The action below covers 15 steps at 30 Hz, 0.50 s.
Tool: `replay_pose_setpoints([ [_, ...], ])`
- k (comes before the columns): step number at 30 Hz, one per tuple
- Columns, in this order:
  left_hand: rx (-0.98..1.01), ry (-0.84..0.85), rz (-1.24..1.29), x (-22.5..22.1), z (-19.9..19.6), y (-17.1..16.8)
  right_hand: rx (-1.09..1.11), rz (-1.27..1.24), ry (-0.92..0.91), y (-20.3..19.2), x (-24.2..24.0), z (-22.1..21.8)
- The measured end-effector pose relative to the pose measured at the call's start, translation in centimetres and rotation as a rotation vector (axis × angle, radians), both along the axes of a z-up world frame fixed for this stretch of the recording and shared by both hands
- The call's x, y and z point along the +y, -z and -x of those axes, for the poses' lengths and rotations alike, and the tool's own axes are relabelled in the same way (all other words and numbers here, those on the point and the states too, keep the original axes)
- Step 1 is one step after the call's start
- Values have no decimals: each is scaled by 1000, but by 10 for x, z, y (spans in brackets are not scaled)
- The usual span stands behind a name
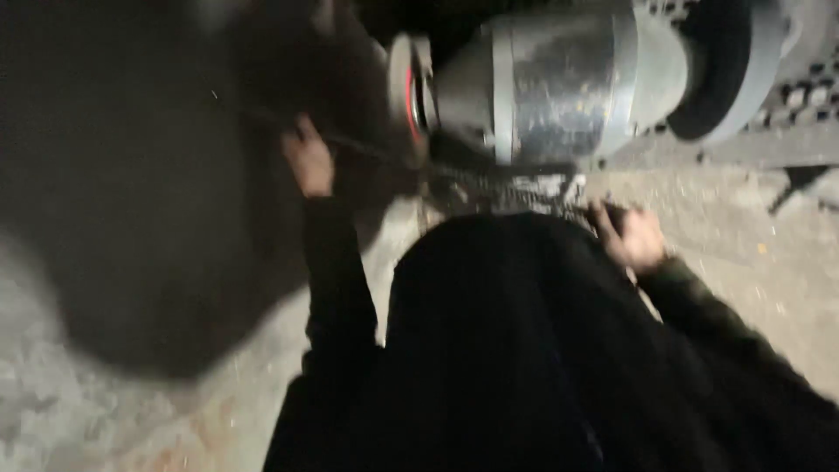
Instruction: The recorder uses a bench grinder to clean a long, coiled metal rod and then inspects an engine cylinder head.
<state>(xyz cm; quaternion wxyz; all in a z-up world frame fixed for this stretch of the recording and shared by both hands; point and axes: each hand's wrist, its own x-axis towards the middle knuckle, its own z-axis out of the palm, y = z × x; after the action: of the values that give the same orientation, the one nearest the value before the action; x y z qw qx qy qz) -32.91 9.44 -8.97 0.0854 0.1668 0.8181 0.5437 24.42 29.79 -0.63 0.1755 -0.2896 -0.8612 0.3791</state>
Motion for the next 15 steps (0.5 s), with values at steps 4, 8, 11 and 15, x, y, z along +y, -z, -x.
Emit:
replay_pose_setpoints([
  [4,96,-13,444,19,-22,-64,-168,61,91,13,-2,8],
  [8,-92,23,382,0,-50,-32,-221,154,92,68,-26,-36],
  [11,29,73,384,28,-52,-40,-333,71,22,126,-9,-44],
  [15,186,139,514,36,-58,-34,-213,-574,-126,79,-15,-28],
])
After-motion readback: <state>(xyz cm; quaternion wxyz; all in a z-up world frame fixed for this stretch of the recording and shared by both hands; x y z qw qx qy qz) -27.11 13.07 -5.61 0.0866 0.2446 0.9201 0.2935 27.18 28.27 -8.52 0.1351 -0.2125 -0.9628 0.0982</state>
